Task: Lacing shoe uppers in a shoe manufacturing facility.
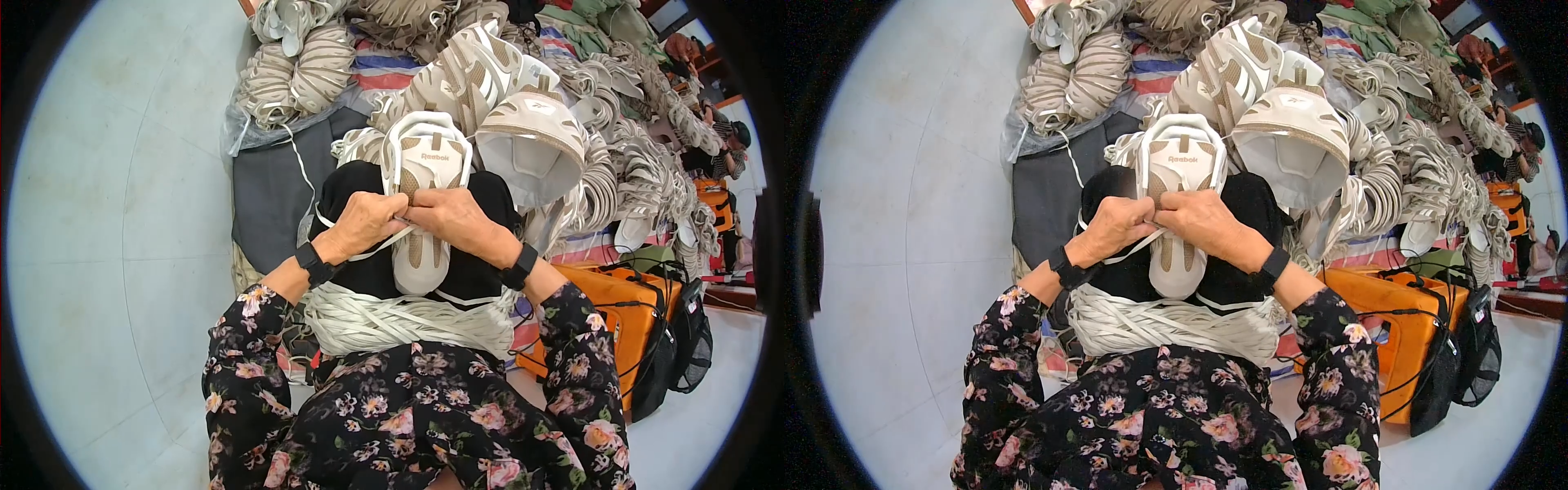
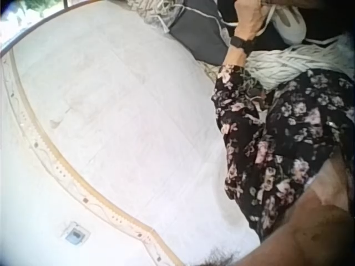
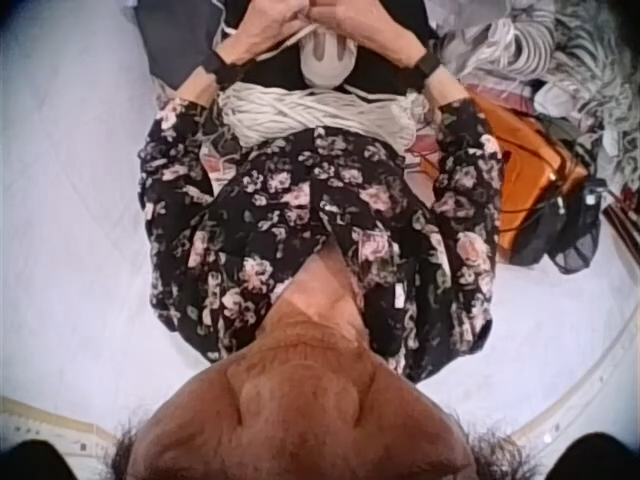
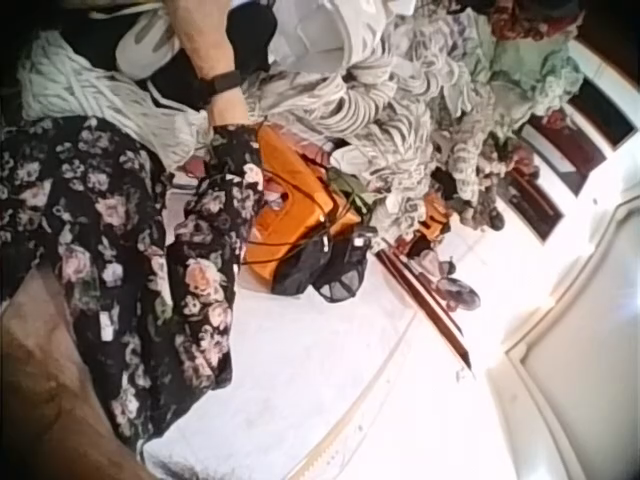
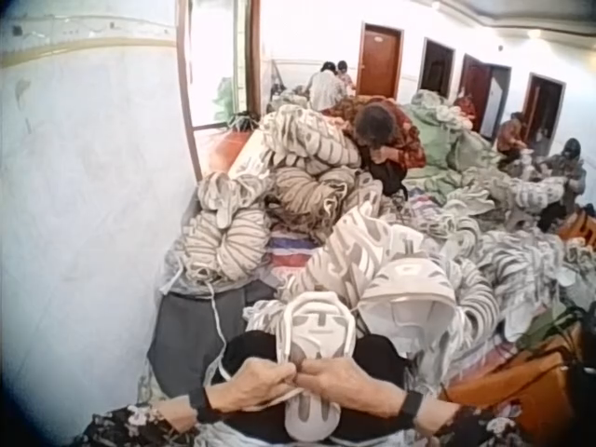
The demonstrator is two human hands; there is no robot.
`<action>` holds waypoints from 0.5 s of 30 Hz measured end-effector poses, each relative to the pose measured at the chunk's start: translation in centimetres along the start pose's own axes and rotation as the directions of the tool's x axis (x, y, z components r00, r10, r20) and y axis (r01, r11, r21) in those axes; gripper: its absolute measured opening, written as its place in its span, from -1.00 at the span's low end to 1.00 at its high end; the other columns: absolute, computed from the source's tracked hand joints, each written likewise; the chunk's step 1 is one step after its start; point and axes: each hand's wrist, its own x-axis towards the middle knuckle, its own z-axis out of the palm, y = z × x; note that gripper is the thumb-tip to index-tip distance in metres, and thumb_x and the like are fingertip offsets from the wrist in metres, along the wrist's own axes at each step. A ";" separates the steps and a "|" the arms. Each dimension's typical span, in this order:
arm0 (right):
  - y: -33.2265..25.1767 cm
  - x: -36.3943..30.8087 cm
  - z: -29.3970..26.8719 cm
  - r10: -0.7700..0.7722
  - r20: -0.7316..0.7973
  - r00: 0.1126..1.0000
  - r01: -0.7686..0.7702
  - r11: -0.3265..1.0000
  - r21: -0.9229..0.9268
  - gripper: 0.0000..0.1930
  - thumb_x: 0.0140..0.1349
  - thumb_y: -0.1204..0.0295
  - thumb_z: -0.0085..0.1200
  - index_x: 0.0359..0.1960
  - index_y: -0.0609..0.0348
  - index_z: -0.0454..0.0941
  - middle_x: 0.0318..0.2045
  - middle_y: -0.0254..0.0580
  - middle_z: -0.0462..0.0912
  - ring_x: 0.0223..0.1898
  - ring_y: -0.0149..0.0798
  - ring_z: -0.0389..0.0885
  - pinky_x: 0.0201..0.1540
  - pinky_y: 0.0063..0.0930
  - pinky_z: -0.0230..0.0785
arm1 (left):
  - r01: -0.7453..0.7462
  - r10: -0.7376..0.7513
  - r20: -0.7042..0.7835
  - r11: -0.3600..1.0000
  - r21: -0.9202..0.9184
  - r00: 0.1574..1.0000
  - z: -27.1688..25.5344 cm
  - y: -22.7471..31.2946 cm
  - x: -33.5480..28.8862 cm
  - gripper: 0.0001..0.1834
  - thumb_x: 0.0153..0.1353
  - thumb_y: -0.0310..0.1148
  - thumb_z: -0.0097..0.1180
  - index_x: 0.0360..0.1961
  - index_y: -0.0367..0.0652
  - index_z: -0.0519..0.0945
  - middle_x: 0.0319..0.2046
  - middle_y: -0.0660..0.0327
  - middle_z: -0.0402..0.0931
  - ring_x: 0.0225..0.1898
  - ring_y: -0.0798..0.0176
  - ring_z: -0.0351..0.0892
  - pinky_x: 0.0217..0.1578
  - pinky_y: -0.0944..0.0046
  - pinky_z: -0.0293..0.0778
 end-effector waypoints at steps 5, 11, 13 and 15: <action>1.3 0.3 -2.6 -0.227 0.057 0.972 0.230 0.972 -0.045 -0.92 -0.08 0.51 0.05 -0.49 0.18 0.52 -0.56 -0.24 0.47 -0.50 -0.26 0.54 -0.47 -0.40 0.39 | 0.120 -0.119 0.096 0.993 0.000 0.988 -1.0 1.2 0.8 -0.76 -0.13 -0.42 0.24 -0.49 -0.17 0.39 -0.62 0.11 0.44 -0.53 0.07 0.50 -0.53 0.20 0.38; 2.7 0.7 -7.5 0.192 -0.472 0.860 -0.170 0.981 0.090 -0.81 -0.06 0.55 0.15 -0.34 0.25 0.54 -0.51 -0.19 0.55 -0.51 -0.24 0.54 -0.45 -0.47 0.40 | -0.030 0.050 -0.135 0.989 0.148 0.990 0.0 2.6 3.8 -0.79 -0.03 -0.43 0.18 -0.32 -0.20 0.51 -0.51 0.10 0.44 -0.51 0.12 0.43 -0.46 0.22 0.37; 2.5 0.9 -7.2 0.211 -0.466 0.859 -0.175 0.977 0.119 -0.78 -0.05 0.56 0.16 -0.29 0.26 0.54 -0.51 -0.17 0.56 -0.51 -0.23 0.54 -0.45 -0.47 0.40 | -0.021 0.041 -0.179 0.993 0.114 0.983 0.1 2.8 5.0 -0.87 0.00 -0.44 0.14 -0.41 -0.25 0.52 -0.52 0.12 0.44 -0.48 0.13 0.44 -0.42 0.22 0.36; 2.2 0.8 -6.1 0.578 -0.320 0.751 -0.311 0.737 0.601 -0.67 -0.06 0.55 0.17 -0.18 0.23 0.49 -0.51 -0.15 0.55 -0.52 -0.20 0.53 -0.44 -0.47 0.40 | 0.063 -0.059 -0.339 0.998 0.003 0.939 -0.5 2.4 6.1 -0.91 0.02 -0.47 0.11 -0.49 -0.28 0.52 -0.56 0.12 0.40 -0.49 0.14 0.41 -0.44 0.26 0.33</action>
